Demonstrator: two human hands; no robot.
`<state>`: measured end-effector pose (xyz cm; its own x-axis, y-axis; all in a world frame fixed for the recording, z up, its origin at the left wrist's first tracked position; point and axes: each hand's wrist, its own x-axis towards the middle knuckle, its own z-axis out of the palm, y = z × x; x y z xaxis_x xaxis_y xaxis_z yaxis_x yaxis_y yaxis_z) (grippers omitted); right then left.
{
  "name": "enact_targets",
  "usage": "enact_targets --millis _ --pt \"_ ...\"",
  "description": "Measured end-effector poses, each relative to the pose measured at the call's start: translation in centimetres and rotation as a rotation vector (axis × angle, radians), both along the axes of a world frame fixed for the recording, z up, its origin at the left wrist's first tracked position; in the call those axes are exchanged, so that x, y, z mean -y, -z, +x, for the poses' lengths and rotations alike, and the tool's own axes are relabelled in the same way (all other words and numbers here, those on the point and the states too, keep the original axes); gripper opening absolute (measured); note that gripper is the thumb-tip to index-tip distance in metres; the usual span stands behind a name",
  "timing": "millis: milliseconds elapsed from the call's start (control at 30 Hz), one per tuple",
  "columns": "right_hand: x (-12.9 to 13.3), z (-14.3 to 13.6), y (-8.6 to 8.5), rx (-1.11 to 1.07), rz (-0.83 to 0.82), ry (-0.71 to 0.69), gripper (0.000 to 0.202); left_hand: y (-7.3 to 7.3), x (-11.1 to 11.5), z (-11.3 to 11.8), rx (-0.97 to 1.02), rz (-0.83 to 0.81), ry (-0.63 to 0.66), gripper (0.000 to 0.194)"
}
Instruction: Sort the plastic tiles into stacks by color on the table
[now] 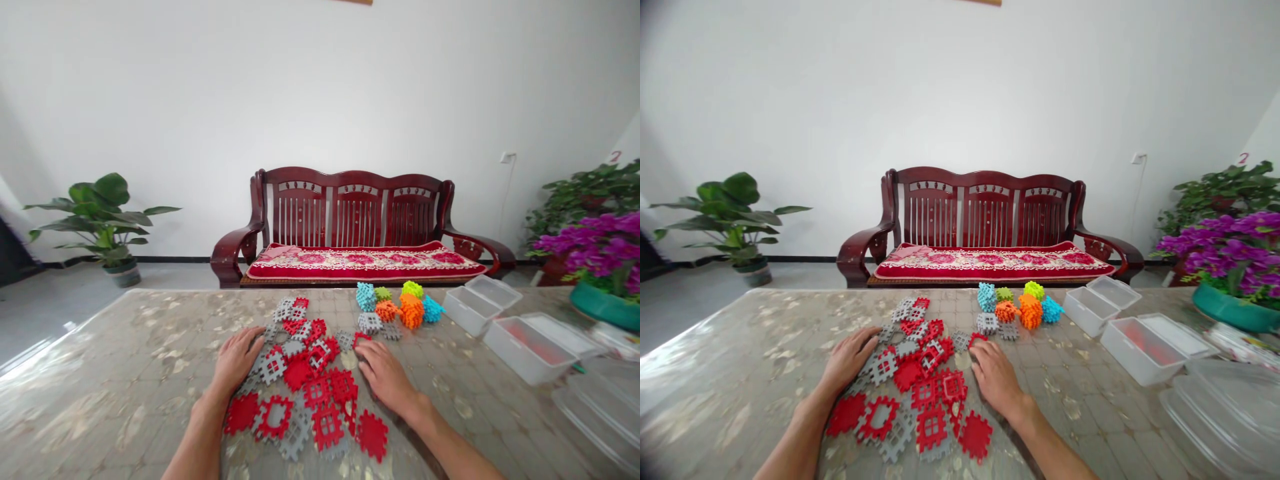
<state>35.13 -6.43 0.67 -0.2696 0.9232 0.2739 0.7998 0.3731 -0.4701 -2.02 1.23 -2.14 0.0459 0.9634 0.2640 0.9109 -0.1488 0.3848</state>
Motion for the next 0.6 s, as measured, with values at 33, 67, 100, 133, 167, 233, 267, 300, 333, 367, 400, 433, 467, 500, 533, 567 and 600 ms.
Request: enact_targets --millis 33,67,100,133,167,233,267,300,333,367,400,433,467,500,533,567,600 --pt "0.0 -0.1 0.4 -0.027 -0.005 -0.006 0.038 0.0 0.1 0.0 0.004 -0.007 0.004 0.043" --pt "0.0 -0.2 0.7 -0.06 -0.008 -0.017 0.039 0.0 0.1 0.1 0.012 -0.014 0.008 0.044" --pt "-0.1 0.0 0.9 -0.098 -0.008 -0.022 0.04 0.0 0.2 0.1 0.022 -0.02 0.01 0.045" --pt "-0.3 0.2 1.2 -0.138 -0.006 -0.016 0.041 0.0 0.2 0.1 0.032 -0.025 0.01 0.045" --pt "-0.4 0.5 1.5 -0.178 0.001 0.003 0.041 -0.1 0.2 0.1 0.042 -0.029 0.01 0.045" --pt "-0.5 1.2 2.1 -0.244 0.022 0.062 0.042 -0.2 0.3 0.1 0.049 -0.034 0.007 0.046" --pt "-0.6 1.5 2.4 -0.268 0.033 0.092 0.043 -0.2 0.3 0.1 0.047 -0.039 0.002 0.046" --pt "-0.6 1.7 2.8 -0.284 0.04 0.114 0.043 -0.3 0.3 0.2 0.042 -0.045 -0.003 0.046" --pt "-0.6 1.7 3.0 -0.295 0.042 0.128 0.044 -0.5 0.4 0.3 0.035 -0.051 -0.007 0.046" --pt "-0.7 1.6 3.2 -0.304 0.042 0.134 0.044 -0.6 0.4 0.5 0.027 -0.057 -0.012 0.046" --pt "-0.7 1.4 3.4 -0.316 0.037 0.133 0.044 -0.7 0.5 0.6 0.02 -0.06 -0.018 0.045" --pt "-0.8 1.2 3.4 -0.332 0.029 0.123 0.044 -0.8 0.6 0.9 0.013 -0.061 -0.026 0.045" --pt "-1.0 0.9 3.4 -0.353 0.019 0.106 0.044 -0.8 0.7 1.1 0.007 -0.063 -0.04 0.045" --pt "-1.1 0.6 3.3 -0.379 0.009 0.086 0.044 -0.8 0.9 1.3 0.001 -0.067 -0.057 0.044" --pt "-1.3 0.4 3.3 -0.409 -0.002 0.069 0.044 -0.7 1.0 1.6 -0.006 -0.072 -0.076 0.044" --pt "-1.4 0.3 3.2 -0.442 -0.011 0.059 0.044 -0.6 1.2 1.8 -0.012 -0.079 -0.091 0.044" --pt "-1.6 0.3 3.2 -0.474 -0.018 0.062 0.044 -0.5 1.4 2.1 -0.016 -0.086 -0.098 0.044"
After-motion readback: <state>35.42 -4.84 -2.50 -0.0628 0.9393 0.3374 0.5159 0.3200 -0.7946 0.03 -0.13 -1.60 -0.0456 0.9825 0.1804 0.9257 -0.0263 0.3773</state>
